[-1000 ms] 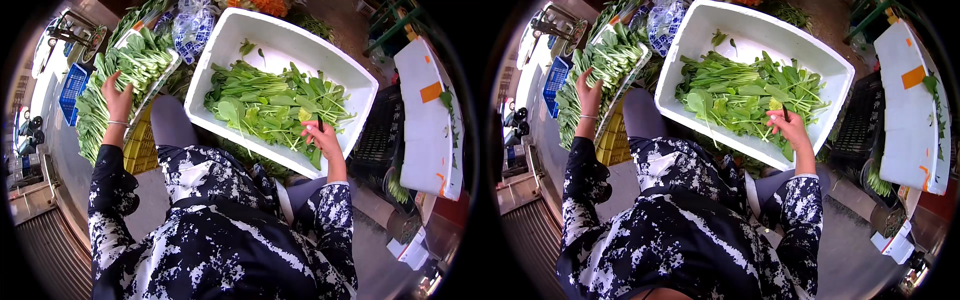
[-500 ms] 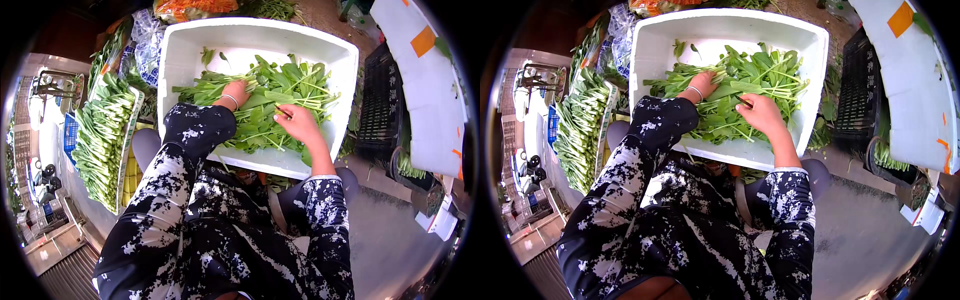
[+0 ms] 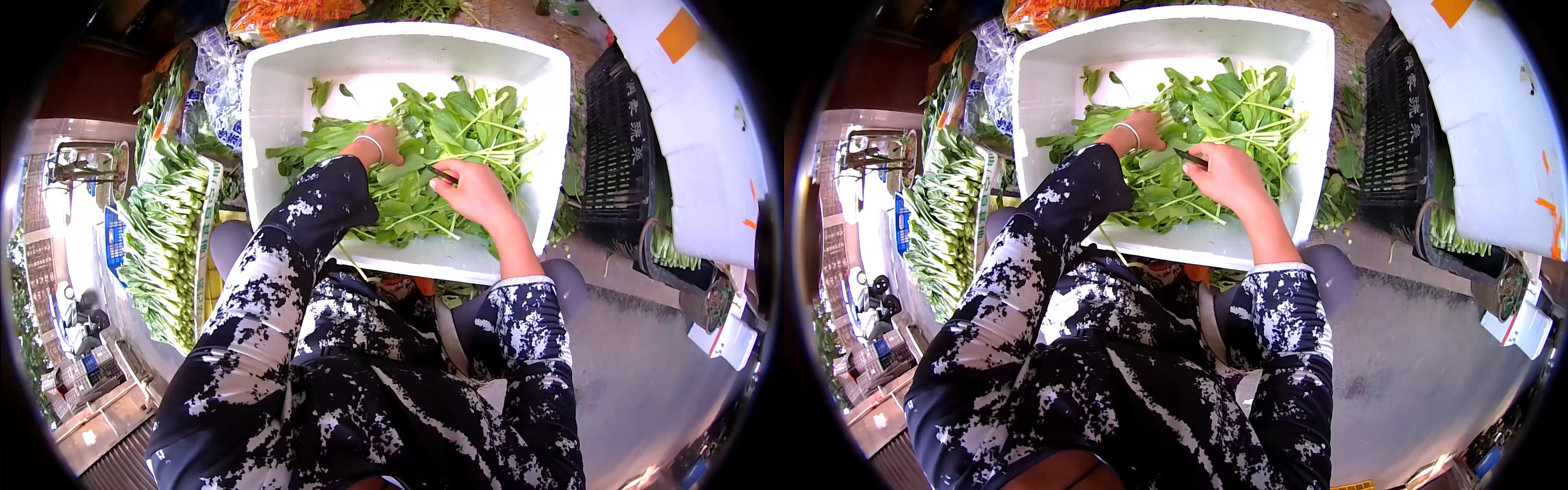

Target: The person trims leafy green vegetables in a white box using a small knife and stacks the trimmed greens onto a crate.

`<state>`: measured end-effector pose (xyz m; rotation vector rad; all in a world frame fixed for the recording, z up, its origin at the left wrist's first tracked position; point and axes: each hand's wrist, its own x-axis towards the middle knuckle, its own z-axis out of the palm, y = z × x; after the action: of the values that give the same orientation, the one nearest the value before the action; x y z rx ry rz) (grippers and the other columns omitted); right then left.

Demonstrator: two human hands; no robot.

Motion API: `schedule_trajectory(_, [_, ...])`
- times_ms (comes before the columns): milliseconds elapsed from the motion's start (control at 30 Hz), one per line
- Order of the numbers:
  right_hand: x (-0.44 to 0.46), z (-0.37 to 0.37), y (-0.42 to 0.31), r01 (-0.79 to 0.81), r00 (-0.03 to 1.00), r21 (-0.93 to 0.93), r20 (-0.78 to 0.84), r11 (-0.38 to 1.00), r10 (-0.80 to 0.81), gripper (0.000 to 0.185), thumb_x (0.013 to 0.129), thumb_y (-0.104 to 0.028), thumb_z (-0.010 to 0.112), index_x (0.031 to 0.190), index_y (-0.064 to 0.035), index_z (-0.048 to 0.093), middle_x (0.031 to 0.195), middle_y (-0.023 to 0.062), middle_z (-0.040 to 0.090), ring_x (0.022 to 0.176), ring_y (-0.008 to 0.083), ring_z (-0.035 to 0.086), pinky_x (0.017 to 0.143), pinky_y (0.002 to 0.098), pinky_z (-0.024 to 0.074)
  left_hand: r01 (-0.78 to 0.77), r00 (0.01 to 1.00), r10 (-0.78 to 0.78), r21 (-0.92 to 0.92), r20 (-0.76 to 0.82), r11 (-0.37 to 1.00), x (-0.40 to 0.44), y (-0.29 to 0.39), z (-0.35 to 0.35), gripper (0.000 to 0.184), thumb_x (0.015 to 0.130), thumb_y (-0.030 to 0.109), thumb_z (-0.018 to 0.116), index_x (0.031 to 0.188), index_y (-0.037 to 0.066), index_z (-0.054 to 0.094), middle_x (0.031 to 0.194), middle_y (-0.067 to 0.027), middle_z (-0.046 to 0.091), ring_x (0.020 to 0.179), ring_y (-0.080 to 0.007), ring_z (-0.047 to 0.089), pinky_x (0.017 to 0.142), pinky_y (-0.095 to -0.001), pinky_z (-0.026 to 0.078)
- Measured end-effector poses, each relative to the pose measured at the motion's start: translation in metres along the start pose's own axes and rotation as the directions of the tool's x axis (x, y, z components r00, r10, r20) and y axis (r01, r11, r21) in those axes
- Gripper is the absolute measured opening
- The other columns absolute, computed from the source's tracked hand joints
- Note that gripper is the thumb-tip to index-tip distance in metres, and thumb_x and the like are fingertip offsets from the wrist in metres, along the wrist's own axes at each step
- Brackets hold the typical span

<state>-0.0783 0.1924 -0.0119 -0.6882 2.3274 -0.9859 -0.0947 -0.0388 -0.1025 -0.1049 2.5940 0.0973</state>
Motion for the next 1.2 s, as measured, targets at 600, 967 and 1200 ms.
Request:
schedule_trajectory(600, [0.006,0.004,0.010,0.008,1.000,-0.030,-0.009,1.000,-0.008,0.029,0.076,-0.030,0.062,0.098,-0.0107,0.065,0.075,0.0113,0.065,0.070,0.0265,0.062,0.064,0.0359,0.0483,-0.018,0.984,-0.021,-0.220,-0.176,0.975,-0.065,-0.012,-0.013,0.062,0.055,0.035,0.075,0.107,0.008,0.056,0.108,-0.0219,0.056,0.101,-0.0328,0.054,0.086,-0.0317,0.044])
schedule_trajectory(967, [0.005,0.005,0.009,-0.016,1.000,-0.071,0.019,0.997,0.018,0.032,0.077,-0.030,0.061,0.100,-0.0095,0.064,0.084,0.0128,0.065,0.078,0.0275,0.062,0.071,0.0365,0.0483,0.006,1.000,-0.006,0.017,0.006,1.000,-0.076,0.004,-0.022,0.071,0.054,0.037,0.071,0.119,0.015,0.052,0.114,-0.0042,0.057,0.118,-0.0259,0.041,0.099,-0.0491,0.027])
schedule_trajectory(1200, [0.007,0.004,0.012,-0.031,0.999,-0.069,0.026,0.997,0.033,0.033,0.077,-0.030,0.061,0.103,-0.0100,0.063,0.088,0.0134,0.065,0.082,0.0280,0.062,0.075,0.0365,0.0480,-0.126,0.963,0.118,-0.016,-0.242,0.992,-0.087,-0.011,-0.002,0.065,0.054,0.034,0.071,0.113,0.013,0.056,0.104,-0.0117,0.061,0.103,-0.0279,0.054,0.101,-0.0520,0.023])
